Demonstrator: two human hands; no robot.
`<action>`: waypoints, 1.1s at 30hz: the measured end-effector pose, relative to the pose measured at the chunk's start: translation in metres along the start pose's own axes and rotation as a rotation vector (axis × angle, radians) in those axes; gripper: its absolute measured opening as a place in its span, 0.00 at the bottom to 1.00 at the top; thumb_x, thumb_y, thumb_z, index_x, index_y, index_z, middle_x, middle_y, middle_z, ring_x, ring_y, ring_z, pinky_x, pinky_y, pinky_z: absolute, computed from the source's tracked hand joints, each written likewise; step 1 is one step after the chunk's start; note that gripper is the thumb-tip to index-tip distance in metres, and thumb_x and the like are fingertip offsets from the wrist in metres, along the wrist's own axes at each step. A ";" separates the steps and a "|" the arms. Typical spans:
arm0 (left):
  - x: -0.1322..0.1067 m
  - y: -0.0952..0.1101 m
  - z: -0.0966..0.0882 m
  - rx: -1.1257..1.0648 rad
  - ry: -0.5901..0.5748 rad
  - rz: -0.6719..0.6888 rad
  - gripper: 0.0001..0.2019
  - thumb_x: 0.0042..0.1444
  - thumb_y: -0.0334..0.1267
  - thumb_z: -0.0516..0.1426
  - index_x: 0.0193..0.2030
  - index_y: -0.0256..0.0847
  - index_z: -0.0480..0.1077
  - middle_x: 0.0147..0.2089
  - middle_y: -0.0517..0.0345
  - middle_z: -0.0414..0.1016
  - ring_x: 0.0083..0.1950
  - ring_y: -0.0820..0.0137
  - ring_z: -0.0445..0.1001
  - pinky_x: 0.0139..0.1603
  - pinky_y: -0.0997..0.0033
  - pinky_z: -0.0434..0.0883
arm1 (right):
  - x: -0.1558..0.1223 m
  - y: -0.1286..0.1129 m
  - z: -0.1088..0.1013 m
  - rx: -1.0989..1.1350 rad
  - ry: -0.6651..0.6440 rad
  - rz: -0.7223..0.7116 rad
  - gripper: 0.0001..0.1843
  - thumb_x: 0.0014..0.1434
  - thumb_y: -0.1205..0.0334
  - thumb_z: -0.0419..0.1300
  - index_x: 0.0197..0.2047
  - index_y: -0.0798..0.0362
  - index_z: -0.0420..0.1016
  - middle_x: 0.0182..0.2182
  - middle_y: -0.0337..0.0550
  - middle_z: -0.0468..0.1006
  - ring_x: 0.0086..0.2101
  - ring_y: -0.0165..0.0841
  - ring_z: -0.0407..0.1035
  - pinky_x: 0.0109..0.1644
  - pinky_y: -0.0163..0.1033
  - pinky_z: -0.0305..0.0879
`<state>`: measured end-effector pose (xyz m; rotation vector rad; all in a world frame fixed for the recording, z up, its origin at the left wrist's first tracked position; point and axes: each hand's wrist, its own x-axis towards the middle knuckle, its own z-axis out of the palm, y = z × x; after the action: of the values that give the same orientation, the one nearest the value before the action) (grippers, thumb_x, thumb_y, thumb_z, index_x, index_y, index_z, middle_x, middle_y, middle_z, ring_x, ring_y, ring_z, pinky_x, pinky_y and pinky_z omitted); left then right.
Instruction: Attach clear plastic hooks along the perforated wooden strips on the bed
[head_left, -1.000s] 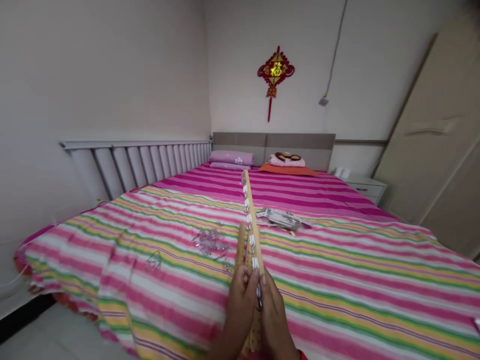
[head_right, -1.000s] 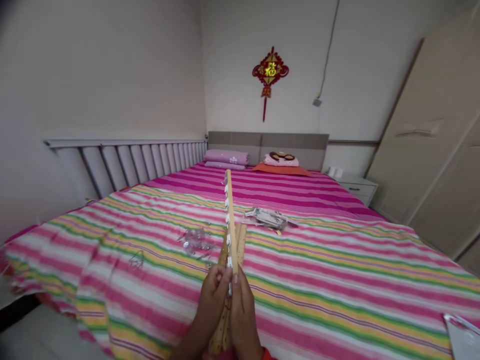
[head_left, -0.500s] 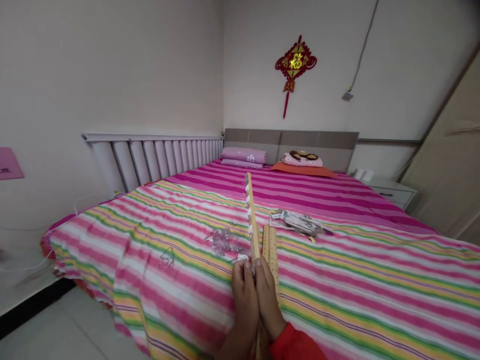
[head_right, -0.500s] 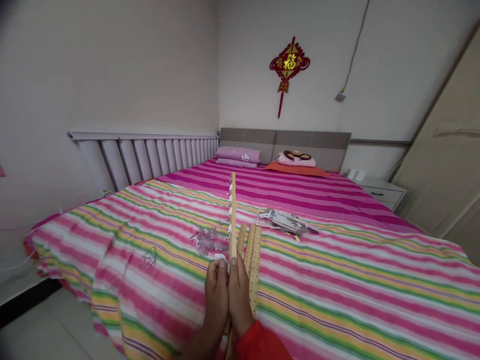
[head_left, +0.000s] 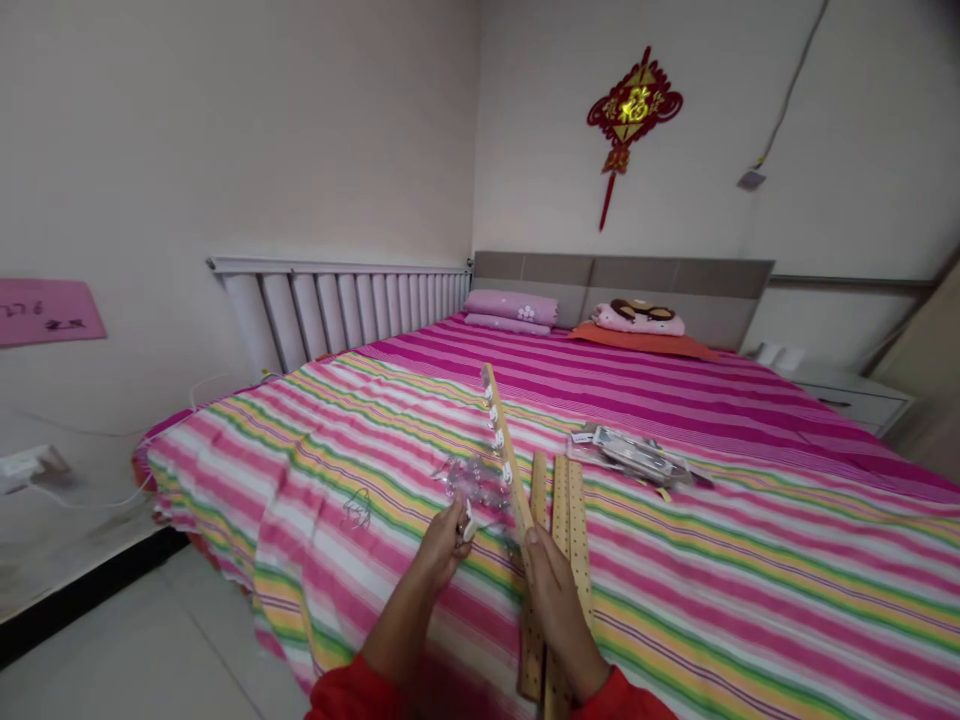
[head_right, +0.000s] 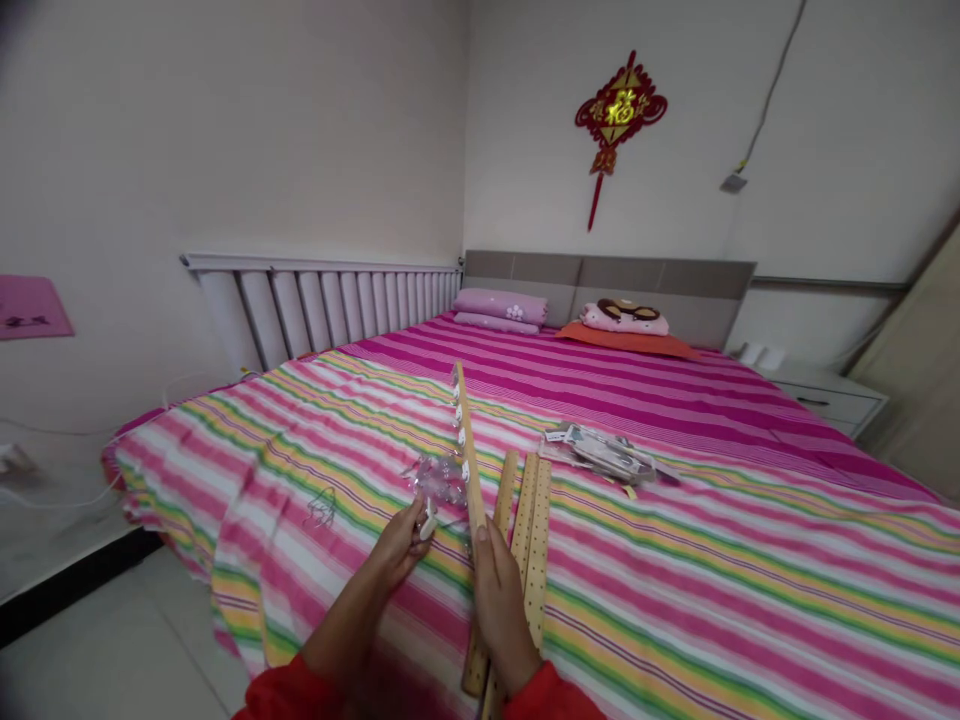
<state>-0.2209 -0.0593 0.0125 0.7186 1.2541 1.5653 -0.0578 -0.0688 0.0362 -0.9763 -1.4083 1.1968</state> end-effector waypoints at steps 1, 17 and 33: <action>0.003 -0.002 -0.006 0.119 -0.005 0.026 0.25 0.47 0.63 0.53 0.20 0.42 0.55 0.17 0.70 0.50 0.16 0.80 0.49 0.16 0.79 0.48 | -0.001 0.001 -0.001 -0.007 -0.018 0.032 0.31 0.57 0.41 0.53 0.56 0.53 0.71 0.57 0.49 0.71 0.59 0.43 0.60 0.65 0.52 0.48; -0.013 0.018 0.052 0.268 0.284 0.356 0.19 0.58 0.53 0.48 0.44 0.41 0.65 0.30 0.58 0.71 0.28 0.70 0.70 0.29 0.70 0.68 | -0.019 0.009 0.007 -0.213 -0.078 -0.123 0.25 0.62 0.49 0.49 0.56 0.52 0.70 0.55 0.48 0.73 0.56 0.41 0.64 0.60 0.45 0.60; 0.019 0.034 0.014 0.130 0.099 0.299 0.17 0.53 0.54 0.54 0.26 0.43 0.62 0.20 0.66 0.59 0.22 0.74 0.58 0.23 0.75 0.57 | -0.030 0.010 -0.013 -0.246 -0.166 -0.112 0.24 0.63 0.51 0.49 0.59 0.50 0.67 0.55 0.45 0.73 0.57 0.42 0.63 0.61 0.46 0.58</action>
<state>-0.2260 -0.0369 0.0468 0.9567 1.3791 1.7900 -0.0403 -0.0939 0.0206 -0.9674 -1.7499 1.0580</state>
